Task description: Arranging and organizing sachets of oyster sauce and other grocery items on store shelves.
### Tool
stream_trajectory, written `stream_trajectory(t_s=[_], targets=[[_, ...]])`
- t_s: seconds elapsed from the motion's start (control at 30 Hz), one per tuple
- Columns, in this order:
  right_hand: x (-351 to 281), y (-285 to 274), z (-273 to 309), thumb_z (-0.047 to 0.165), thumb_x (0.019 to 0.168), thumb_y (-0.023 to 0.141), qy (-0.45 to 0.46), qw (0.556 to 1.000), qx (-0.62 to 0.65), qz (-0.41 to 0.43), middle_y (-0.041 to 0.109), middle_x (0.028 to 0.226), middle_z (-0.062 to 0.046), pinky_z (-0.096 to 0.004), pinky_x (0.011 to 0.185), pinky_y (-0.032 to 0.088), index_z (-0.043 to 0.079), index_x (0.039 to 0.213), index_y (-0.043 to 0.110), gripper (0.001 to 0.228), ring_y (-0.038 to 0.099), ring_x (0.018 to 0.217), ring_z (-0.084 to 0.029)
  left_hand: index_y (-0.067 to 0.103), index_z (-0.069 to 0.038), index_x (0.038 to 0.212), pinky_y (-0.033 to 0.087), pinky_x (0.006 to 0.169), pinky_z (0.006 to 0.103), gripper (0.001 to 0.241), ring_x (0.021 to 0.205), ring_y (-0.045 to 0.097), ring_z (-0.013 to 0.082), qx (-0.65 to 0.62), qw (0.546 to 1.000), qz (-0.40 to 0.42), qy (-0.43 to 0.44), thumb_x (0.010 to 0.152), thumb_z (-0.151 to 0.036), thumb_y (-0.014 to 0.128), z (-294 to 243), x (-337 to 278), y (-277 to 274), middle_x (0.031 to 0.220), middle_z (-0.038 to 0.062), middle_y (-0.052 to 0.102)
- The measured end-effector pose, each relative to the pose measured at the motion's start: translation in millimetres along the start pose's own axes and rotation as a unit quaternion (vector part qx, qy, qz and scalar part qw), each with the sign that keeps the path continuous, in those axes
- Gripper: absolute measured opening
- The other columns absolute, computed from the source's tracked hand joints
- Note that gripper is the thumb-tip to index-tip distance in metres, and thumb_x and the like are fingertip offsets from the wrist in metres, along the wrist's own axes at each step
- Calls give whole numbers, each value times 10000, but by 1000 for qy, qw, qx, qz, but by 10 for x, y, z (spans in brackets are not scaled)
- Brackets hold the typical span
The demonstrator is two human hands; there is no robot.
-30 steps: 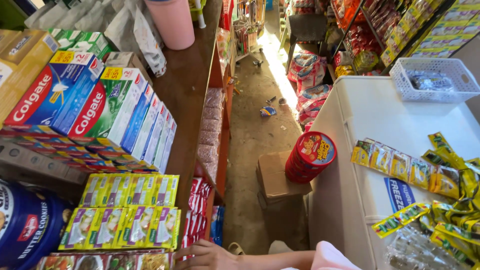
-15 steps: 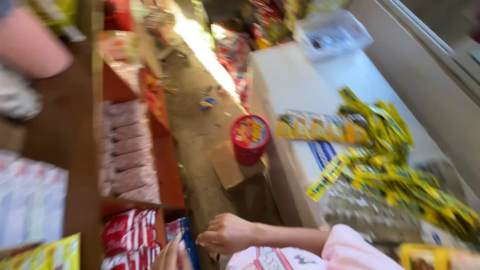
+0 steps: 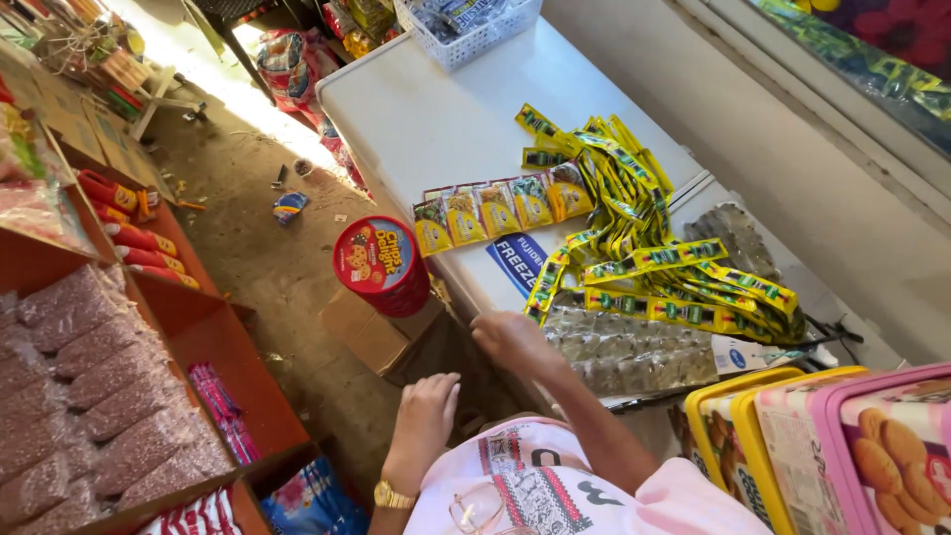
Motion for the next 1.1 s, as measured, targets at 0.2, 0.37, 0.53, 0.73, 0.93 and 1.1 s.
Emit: stream_trajectory(t_s=[0.2, 0.37, 0.53, 0.73, 0.93, 1.1], targets=[[356, -385, -1372, 183, 885, 729, 87, 964, -34, -250, 747, 1086, -164, -447, 931, 527, 82, 1107, 745, 244, 687, 1036, -363, 721, -63, 1125, 508, 893, 422, 210, 1027, 671, 326, -97, 993, 34, 60, 944, -133, 643, -255, 951, 131, 1085, 133, 743], [775, -667, -2102, 139, 900, 682, 123, 904, -57, -404, 672, 1272, -181, -442, 1049, 499, 50, 1237, 662, 348, 625, 1212, -376, 646, -60, 1267, 462, 1015, 450, 360, 1172, 601, 386, -54, 994, 3, 95, 939, -208, 664, 219, 2253, 891, 1248, 197, 655], [899, -749, -2193, 218, 872, 714, 198, 832, -227, -466, 545, 1476, -209, -540, 1022, 425, 53, 1369, 556, 547, 503, 1356, -385, 445, -120, 1477, 295, 1145, 564, 660, 1420, 343, 455, 80, 997, -5, 20, 923, -374, 697, 451, 2948, 1281, 1507, 237, 410], [950, -673, -2128, 471, 849, 703, 235, 830, -315, -396, 553, 1442, -159, -528, 959, 444, 94, 1441, 477, 738, 503, 1311, -344, 195, -91, 1585, 144, 1145, 670, 1089, 1525, 67, 509, 191, 980, 37, -42, 817, -647, 732, 622, 3148, 1453, 1660, 244, 118], [897, -611, -2255, 464, 910, 669, 272, 824, -321, -379, 580, 1436, -75, -500, 975, 457, 134, 1481, 466, 690, 548, 1298, -294, 274, 1, 1584, 334, 1124, 592, 1145, 1423, 305, 574, 286, 949, 129, -38, 798, -716, 698, 752, 3234, 1672, 1574, 348, 300], [906, -507, -2361, 378, 1009, 618, 246, 816, -314, -418, 631, 1412, -74, -510, 1013, 458, 137, 1426, 534, 489, 572, 1307, -309, 442, 113, 1465, 441, 1037, 636, 1004, 1285, 497, 538, 382, 915, 119, 58, 873, -671, 649, 697, 3319, 1695, 1402, 373, 493]])
Point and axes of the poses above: each hand's wrist, its own x-axis towards the middle knuckle, its own y-axis out of the palm, z = x × y, the point moved 4 cm from there along x, towards the middle knuckle
